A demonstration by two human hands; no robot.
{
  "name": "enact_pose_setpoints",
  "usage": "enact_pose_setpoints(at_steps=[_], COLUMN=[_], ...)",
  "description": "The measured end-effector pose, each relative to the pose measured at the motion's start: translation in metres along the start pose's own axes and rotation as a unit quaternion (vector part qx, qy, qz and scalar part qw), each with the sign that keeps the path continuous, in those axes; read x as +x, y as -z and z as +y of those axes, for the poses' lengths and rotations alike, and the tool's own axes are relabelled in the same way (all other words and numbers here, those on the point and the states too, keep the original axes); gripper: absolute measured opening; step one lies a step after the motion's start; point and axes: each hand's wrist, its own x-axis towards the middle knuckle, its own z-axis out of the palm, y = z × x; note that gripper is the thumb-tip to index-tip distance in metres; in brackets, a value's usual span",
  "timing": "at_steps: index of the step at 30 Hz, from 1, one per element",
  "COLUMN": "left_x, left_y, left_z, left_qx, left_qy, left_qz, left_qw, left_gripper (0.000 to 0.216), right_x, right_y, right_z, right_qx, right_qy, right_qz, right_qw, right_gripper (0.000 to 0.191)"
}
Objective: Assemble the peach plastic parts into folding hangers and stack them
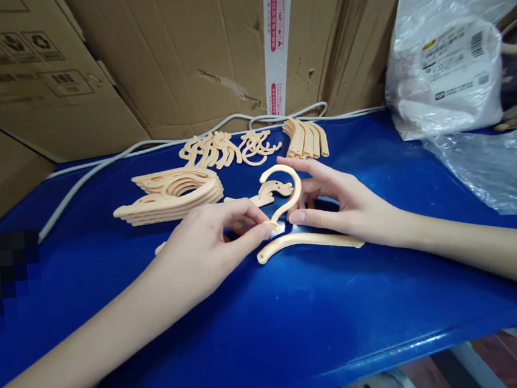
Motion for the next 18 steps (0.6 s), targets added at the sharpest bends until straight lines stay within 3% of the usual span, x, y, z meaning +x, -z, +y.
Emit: enact_pose_setpoints(at_steps=[4, 8, 12, 18], left_x=[0.002, 0.002, 0.002, 0.003], left_y=[0.003, 0.004, 0.002, 0.0], left_z=[-0.001, -0.006, -0.009, -0.007], left_qx=[-0.1, -0.15, -0.184, -0.211], left_qy=[0.056, 0.073, 0.085, 0.098], left_qz=[-0.045, -0.043, -0.03, -0.034], left_qw=[0.992, 0.985, 0.979, 0.972], left_gripper=[0.024, 0.02, 0.017, 0.014], right_x=[0.002, 0.0, -0.005, -0.01], right_y=[0.004, 0.007, 0.004, -0.001], right_z=[-0.003, -0.004, -0.007, -0.009], right_qx=[-0.072, -0.194, -0.348, -0.452], right_qy=[-0.006, 0.075, 0.187, 0.242], right_qz=[-0.01, -0.029, -0.062, -0.081], right_qw=[0.997, 0.978, 0.917, 0.854], right_gripper=[0.026, 0.028, 0.034, 0.031])
